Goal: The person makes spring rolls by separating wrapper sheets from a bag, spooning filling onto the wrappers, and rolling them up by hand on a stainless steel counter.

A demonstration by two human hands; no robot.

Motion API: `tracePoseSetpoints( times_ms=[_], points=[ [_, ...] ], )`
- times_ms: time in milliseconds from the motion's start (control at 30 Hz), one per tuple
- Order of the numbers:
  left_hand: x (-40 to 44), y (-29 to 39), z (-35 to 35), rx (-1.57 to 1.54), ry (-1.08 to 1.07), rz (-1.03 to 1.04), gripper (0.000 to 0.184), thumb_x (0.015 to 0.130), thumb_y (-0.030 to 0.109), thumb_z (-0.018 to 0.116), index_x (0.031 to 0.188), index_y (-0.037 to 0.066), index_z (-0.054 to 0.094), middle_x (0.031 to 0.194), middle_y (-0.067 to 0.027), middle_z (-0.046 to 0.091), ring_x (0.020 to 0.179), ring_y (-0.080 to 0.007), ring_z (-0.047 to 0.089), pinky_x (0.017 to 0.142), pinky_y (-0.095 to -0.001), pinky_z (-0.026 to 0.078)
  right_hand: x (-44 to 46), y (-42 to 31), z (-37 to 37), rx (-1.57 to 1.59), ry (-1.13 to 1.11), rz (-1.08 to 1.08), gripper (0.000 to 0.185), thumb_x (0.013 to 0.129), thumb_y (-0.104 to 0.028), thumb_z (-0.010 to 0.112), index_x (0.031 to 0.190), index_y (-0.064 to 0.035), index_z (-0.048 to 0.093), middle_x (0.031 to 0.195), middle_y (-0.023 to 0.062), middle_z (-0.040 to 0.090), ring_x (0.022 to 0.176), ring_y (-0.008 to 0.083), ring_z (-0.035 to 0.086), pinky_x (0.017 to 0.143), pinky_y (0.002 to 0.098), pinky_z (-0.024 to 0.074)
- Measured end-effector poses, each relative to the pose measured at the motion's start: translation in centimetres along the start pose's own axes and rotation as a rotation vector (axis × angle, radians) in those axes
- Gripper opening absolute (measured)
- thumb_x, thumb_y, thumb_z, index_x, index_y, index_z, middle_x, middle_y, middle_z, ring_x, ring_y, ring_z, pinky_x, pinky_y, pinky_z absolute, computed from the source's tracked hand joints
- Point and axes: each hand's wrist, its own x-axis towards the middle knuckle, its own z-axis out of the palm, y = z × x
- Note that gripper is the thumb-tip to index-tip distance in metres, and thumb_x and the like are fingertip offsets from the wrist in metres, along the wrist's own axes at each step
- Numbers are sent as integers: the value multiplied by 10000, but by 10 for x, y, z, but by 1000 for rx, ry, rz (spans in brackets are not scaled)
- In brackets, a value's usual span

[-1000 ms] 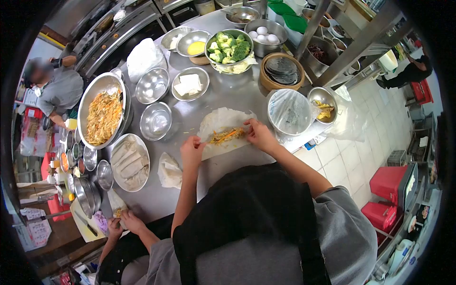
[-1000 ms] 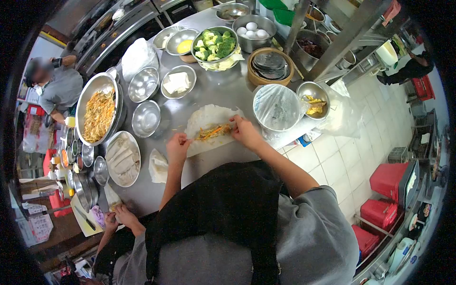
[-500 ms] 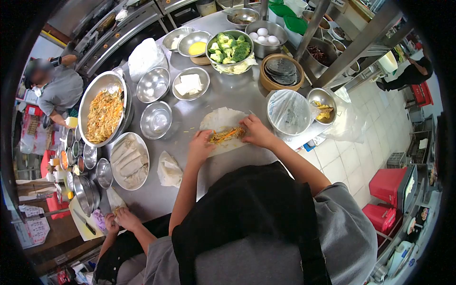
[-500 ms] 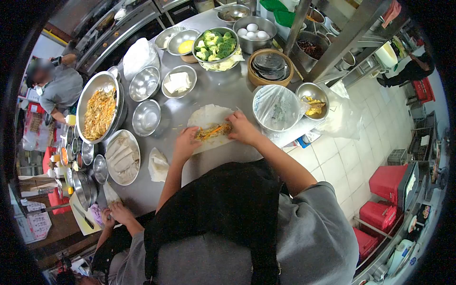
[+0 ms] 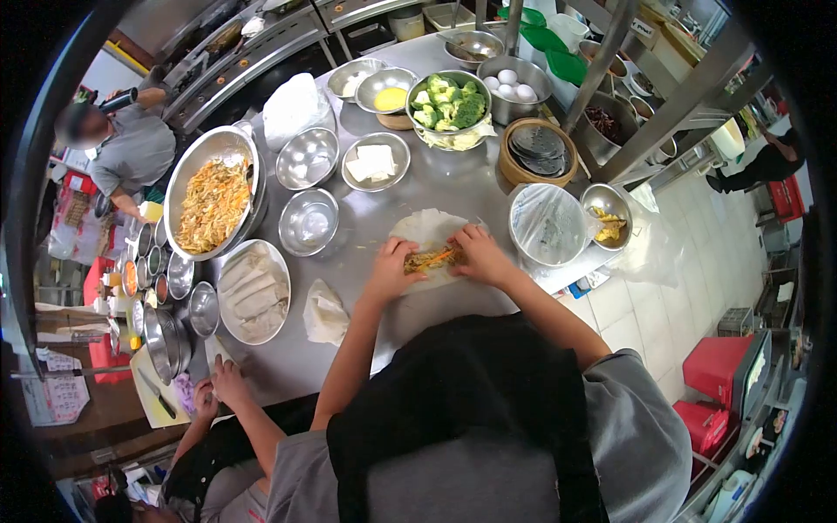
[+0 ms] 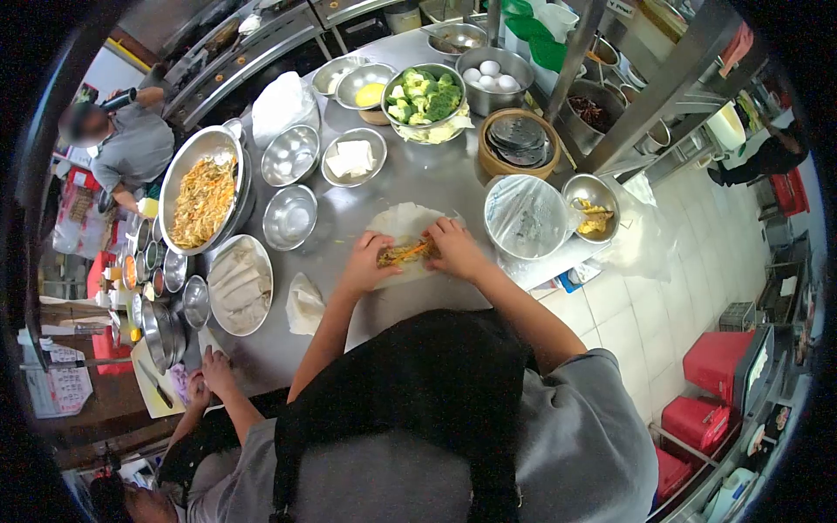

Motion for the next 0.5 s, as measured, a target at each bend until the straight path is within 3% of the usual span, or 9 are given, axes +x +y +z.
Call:
tracePoseSetpoints(
  times_ms=[233,500],
  points=[
    [13,15,0,74,-56,41,674,643,310,890,1221,95,620,1193,-100,573,1173,-325,524,999,-440,437,8,-5,8,-47,-54,31,619,673,-277,870,1214,-142,602,1222,76,541,1226,318,498,1007,492,408],
    [22,9,11,36,-108,35,511,658,229,864,1091,89,629,1084,-97,592,1095,-317,554,953,-442,449,5,-7,8,-4,-12,16,531,685,-221,854,1156,-146,621,1169,71,566,1173,308,534,966,490,430]
  ],
)
